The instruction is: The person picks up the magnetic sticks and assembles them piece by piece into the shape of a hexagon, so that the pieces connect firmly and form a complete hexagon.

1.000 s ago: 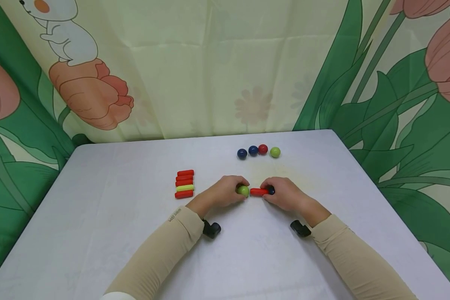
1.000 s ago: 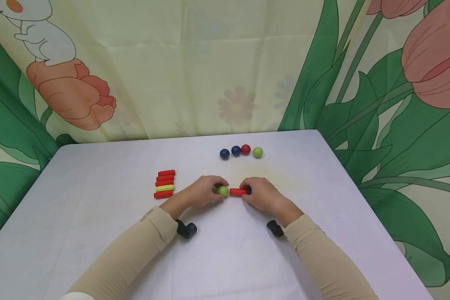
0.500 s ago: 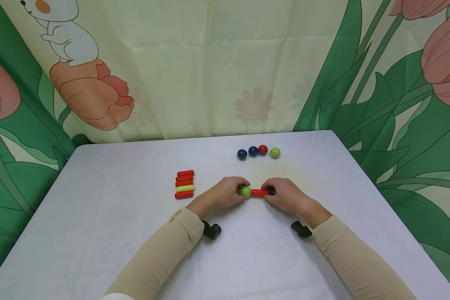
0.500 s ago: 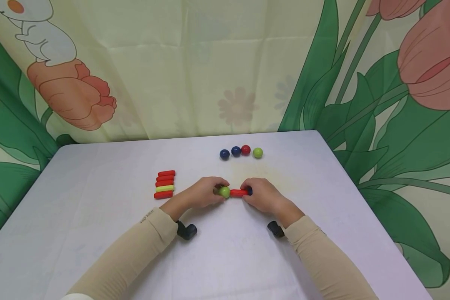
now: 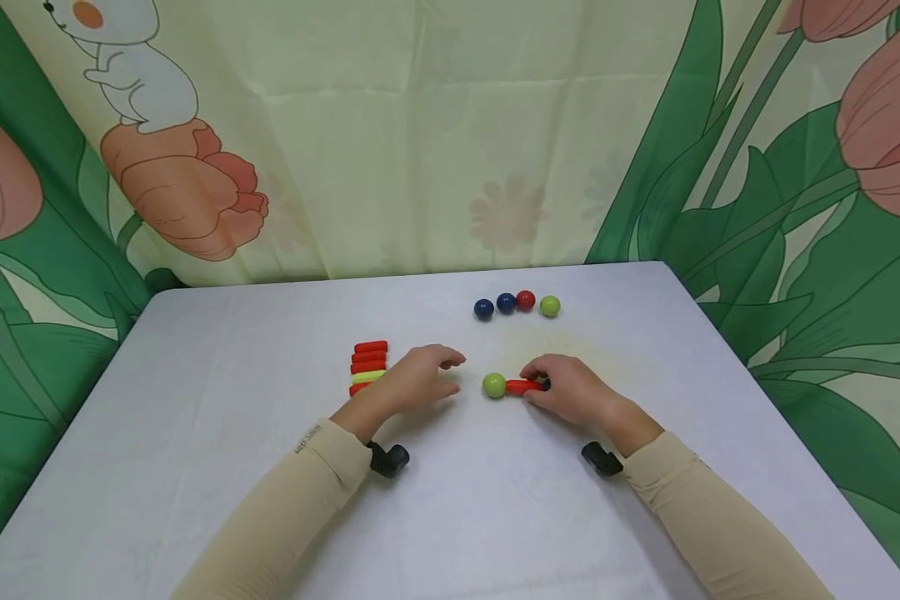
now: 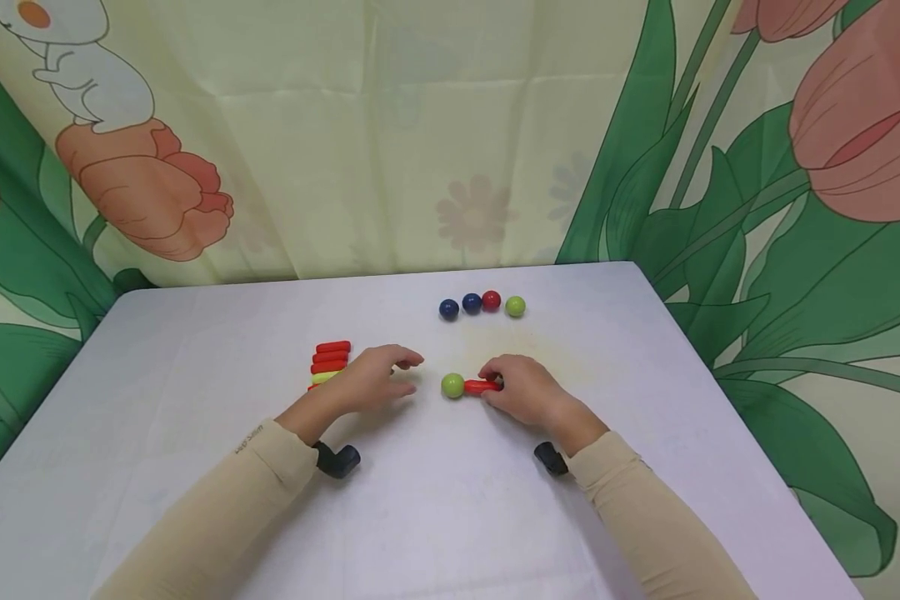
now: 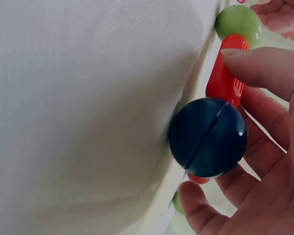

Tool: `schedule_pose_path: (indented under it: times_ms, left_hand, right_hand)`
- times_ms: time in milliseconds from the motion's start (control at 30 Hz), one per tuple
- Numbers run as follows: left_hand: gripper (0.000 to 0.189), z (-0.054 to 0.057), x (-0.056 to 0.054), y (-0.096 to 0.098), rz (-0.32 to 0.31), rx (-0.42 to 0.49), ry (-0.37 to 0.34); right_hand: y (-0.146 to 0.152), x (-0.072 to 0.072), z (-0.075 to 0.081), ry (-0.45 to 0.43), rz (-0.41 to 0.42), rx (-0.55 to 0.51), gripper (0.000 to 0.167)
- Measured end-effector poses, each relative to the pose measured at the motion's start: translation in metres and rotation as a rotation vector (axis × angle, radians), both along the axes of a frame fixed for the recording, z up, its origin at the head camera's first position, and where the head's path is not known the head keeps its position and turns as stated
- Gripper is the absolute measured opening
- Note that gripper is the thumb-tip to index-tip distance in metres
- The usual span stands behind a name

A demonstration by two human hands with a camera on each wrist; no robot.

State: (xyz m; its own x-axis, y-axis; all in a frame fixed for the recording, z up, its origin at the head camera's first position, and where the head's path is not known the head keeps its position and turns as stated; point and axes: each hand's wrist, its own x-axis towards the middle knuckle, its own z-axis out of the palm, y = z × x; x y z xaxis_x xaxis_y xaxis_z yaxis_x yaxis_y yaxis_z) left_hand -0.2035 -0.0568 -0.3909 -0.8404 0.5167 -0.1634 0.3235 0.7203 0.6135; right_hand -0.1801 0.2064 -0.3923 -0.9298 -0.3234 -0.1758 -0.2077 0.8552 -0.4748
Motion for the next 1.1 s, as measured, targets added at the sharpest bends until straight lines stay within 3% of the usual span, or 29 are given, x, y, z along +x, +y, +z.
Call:
schedule_pose_path:
  times_ms: [400, 633, 1100]
  left_hand:
    - [0.04, -0.001, 0.013, -0.071, 0.125, 0.02, 0.052]
    - [0.039, -0.003, 0.017, -0.094, 0.195, -0.041, 0.035]
    - [0.024, -0.007, 0.023, -0.1, 0.122, -0.115, 0.151]
  right_hand:
    - [0.002, 0.002, -0.001, -0.007, -0.017, 0.024, 0.026]
    - [0.006, 0.003, -0.003, 0.013, 0.004, 0.008, 0.029]
    - [0.005, 0.004, 0.0, 0.0, 0.006, -0.006, 0.03]
